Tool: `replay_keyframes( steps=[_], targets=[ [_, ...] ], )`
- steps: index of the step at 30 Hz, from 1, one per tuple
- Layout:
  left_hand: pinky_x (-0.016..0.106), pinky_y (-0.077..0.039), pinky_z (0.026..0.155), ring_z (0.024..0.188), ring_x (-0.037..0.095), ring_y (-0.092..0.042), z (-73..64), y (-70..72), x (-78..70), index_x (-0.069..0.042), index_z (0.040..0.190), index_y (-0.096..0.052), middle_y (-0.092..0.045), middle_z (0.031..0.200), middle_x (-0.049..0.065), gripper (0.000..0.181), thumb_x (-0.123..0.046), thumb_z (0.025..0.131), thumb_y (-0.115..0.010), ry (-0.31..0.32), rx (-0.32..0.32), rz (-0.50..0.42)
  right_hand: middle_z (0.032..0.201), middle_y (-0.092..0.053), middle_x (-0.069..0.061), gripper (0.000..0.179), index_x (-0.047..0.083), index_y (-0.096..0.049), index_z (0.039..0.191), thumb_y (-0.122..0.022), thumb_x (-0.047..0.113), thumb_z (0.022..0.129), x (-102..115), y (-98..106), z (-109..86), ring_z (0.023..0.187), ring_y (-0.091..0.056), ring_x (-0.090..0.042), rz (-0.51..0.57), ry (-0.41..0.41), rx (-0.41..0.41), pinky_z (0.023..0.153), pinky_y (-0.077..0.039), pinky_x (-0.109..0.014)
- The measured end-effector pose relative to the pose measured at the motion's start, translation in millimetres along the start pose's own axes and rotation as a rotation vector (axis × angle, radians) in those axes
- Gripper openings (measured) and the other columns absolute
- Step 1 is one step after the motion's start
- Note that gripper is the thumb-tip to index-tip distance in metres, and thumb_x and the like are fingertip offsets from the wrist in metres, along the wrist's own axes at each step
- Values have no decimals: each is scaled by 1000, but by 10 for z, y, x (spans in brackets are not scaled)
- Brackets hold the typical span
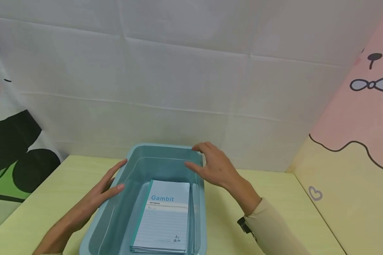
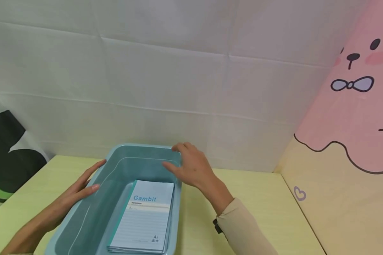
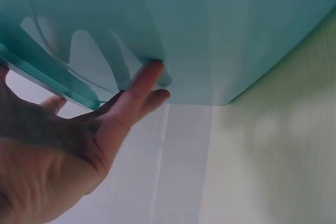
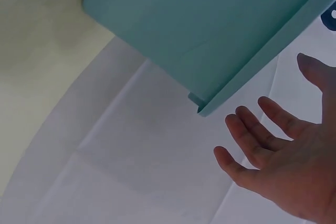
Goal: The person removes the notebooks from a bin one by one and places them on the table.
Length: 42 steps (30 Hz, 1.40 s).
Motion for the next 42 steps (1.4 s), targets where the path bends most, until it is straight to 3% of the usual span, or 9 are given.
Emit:
replay_keyframes(
  steps=[8, 12, 17, 24, 29, 36, 42],
  targets=[
    [81, -33, 99, 154, 56, -9, 1, -4, 4, -47, 165, -1, 8, 177, 7, 71, -32, 110, -43, 31, 24, 0, 145, -60, -6, 61, 12, -59, 144, -72, 48, 96, 180, 26, 159, 135, -59, -26, 23, -1, 55, 111, -49, -48],
    [79, -35, 99, 154, 54, -10, 4, -14, -2, -49, 165, -1, 8, 177, 7, 71, -33, 110, -43, 37, 25, -3, 146, -60, -8, 63, 11, -58, 145, -71, 48, 96, 269, 32, 227, 136, -58, -27, 35, 1, 82, 112, -49, -48],
    [80, -33, 100, 155, 54, -9, 15, -24, -2, -50, 164, -2, 8, 177, 6, 70, -32, 110, -42, 41, 28, -7, 146, -59, -10, 62, 11, -57, 144, -70, 49, 97, 375, 31, 309, 134, -58, -29, 40, 5, 107, 111, -49, -48],
    [87, -17, 100, 156, 59, 6, 19, -16, 17, -49, 165, -4, 10, 177, 4, 70, -34, 109, -44, 51, 19, -34, 146, -58, -7, 65, 13, -55, 146, -68, 53, 97, 547, 57, 416, 128, -61, -26, 16, -11, 150, 107, -51, -46],
    [87, -20, 100, 155, 59, 3, 15, -15, 30, -50, 165, -4, 9, 177, 4, 69, -37, 109, -42, 64, 15, -32, 151, -55, -8, 71, 13, -53, 149, -63, 60, 97, 666, 10, 512, 131, -59, -27, -16, -45, 177, 109, -50, -47],
    [87, -24, 99, 154, 59, 0, 20, -2, 48, -50, 165, -3, 9, 177, 6, 68, -37, 109, -41, 62, 25, -34, 163, -40, -11, 92, 13, -30, 163, -44, 77, 98, 820, -159, 617, 148, -45, -33, -148, -152, 187, 118, -42, -53],
    [86, -23, 99, 154, 60, 2, 27, -4, 32, -49, 165, -4, 9, 177, 5, 68, -36, 109, -41, 52, 29, -34, 165, -36, -13, 98, 12, -24, 164, -45, 79, 96, 908, -184, 658, 151, -39, -33, -241, -186, 197, 122, -34, -57]
  ],
)
Point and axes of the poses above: each hand's wrist, its own z-axis towards the middle knuckle, its own y-axis out of the back of the hand, x = y × z, the point moved 1 cm from there along z, towards the middle knuckle
